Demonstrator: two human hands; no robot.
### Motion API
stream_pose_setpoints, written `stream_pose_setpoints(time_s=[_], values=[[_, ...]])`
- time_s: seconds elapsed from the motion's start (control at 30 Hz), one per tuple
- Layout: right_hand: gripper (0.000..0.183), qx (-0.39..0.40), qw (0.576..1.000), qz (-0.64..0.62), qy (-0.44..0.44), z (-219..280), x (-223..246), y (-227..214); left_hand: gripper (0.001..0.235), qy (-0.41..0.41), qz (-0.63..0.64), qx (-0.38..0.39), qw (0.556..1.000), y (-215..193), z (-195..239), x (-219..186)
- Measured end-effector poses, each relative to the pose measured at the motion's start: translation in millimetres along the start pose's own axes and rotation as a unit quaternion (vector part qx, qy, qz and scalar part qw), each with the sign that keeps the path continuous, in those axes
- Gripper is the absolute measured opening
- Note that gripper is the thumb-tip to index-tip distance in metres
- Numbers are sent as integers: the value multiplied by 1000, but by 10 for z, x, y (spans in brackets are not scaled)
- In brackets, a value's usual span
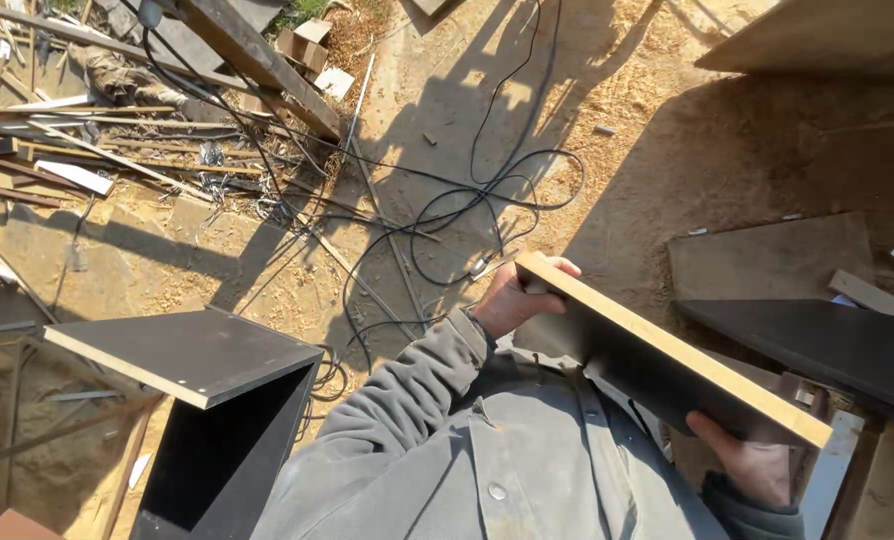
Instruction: The person uses a jigsaw to cut a black rectangular board along a marked line. They then use a pencil and a straight edge to mark another line on the board and proceed to cut along that line with the jigsaw.
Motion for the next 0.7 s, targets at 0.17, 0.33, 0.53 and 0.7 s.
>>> stream_pose_setpoints(time_s=[0.17, 0.33, 0.53, 0.7], values=[[52, 97, 992, -24, -72, -681, 942, 320, 45, 2, 44, -95, 995, -408, -12, -545], [58, 140, 958, -226, -111, -1538, 1389, 559, 40, 86, -33, -199, 976, -729, -252, -871], [37, 161, 946, -271, -71, -3015, 1704, 819, 54, -16, -102, -342, 934, -1353, -815, -1162], [34, 179, 935, -290, -94, -4046, 2244, 907, 60, 31, -122, -422, 898, -2136, -1287, -895]])
Point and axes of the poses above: each hand's wrist, its own z-axis away from the middle knuckle, its own y-axis out of the palm, x = y × z, the point moved 1 cm from there along -z, towards the middle knuckle, and after that the axes turned 10 degrees about x, right-handed, at the moved point
